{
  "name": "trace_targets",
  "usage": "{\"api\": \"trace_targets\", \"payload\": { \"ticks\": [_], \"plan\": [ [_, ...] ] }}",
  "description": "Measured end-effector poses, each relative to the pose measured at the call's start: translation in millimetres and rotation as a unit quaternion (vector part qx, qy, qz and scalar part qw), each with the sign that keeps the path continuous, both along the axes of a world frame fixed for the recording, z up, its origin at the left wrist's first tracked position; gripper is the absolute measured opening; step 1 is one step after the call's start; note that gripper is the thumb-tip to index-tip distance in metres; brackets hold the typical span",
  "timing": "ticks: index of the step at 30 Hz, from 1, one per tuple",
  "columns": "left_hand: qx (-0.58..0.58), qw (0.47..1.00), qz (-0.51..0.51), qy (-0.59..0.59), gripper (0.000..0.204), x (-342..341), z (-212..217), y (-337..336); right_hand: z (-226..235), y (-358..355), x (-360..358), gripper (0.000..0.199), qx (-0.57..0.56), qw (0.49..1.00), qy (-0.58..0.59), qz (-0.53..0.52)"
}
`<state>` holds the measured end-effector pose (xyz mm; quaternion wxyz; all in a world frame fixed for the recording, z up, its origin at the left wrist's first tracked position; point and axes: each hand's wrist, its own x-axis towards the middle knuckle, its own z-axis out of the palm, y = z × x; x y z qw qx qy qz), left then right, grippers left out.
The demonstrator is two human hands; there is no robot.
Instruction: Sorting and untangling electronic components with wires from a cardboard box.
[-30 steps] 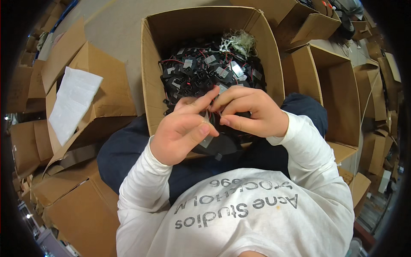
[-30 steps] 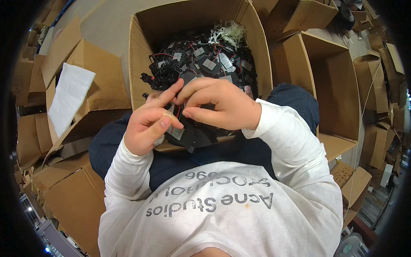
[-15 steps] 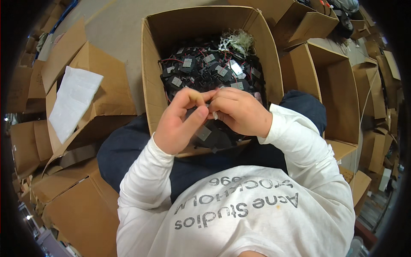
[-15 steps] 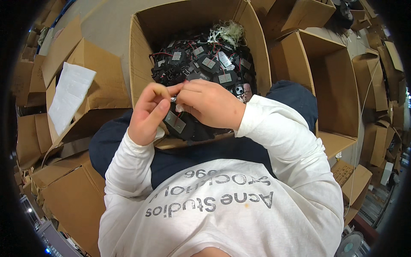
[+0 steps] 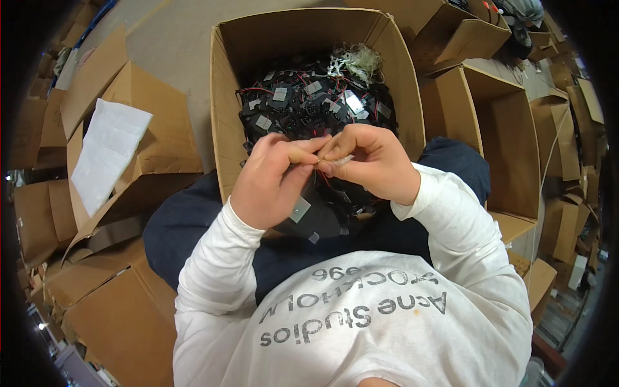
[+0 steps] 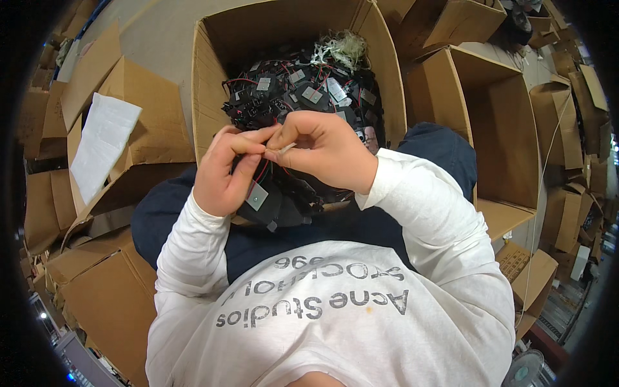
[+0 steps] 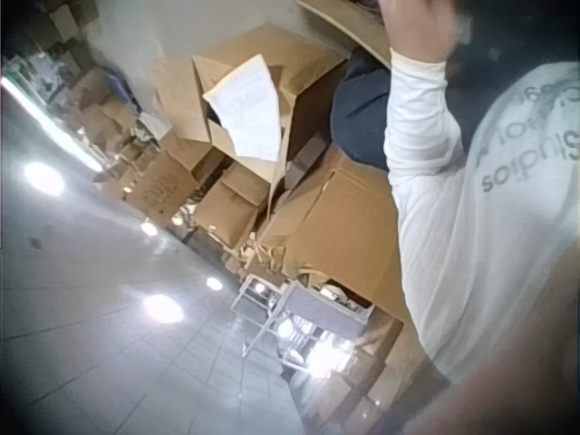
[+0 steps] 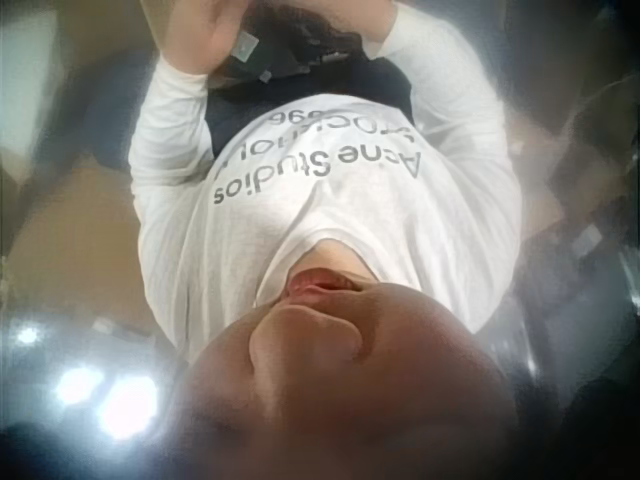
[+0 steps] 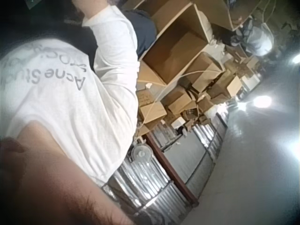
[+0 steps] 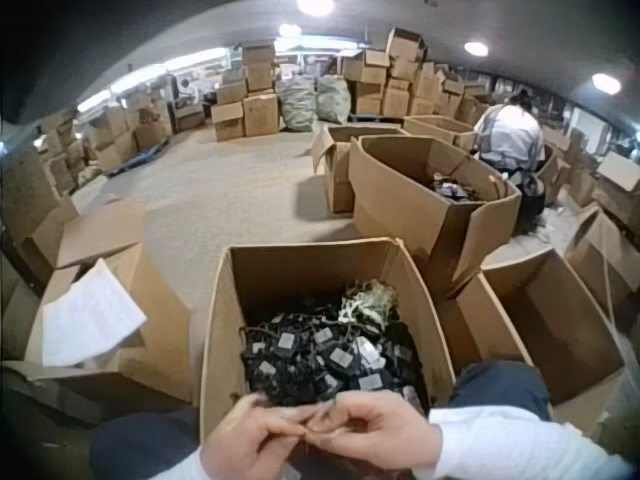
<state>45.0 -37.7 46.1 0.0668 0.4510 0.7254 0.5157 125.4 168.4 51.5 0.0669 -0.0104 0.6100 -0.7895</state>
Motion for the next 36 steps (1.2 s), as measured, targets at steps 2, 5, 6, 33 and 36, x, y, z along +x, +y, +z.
{"api": "trace_targets", "payload": {
  "ticks": [2,5,6,33,36],
  "plan": [
    [0.014,0.996,0.015,0.083,0.015,3.0,2.4,4.9,-4.0,-0.3,-2.0,0.014,-0.025,0.999,-0.027,-0.013],
    [0.005,0.989,0.009,0.147,0.018,-1.0,-4.4,4.9,-5.6,0.5,-4.4,0.016,-0.073,0.995,-0.062,-0.031],
    [0.005,0.989,0.009,0.147,0.018,-1.5,-4.7,2.3,-5.9,0.7,-5.1,0.017,-0.096,0.992,-0.070,-0.036],
    [0.051,0.985,-0.017,-0.163,0.024,10.1,3.6,-6.7,12.1,8.4,-4.0,0.018,0.497,0.607,0.619,0.028],
    [0.015,0.999,-0.030,0.000,0.027,7.0,9.0,-8.4,11.0,9.9,-5.5,0.018,0.477,0.636,0.605,0.042]
  ]
}}
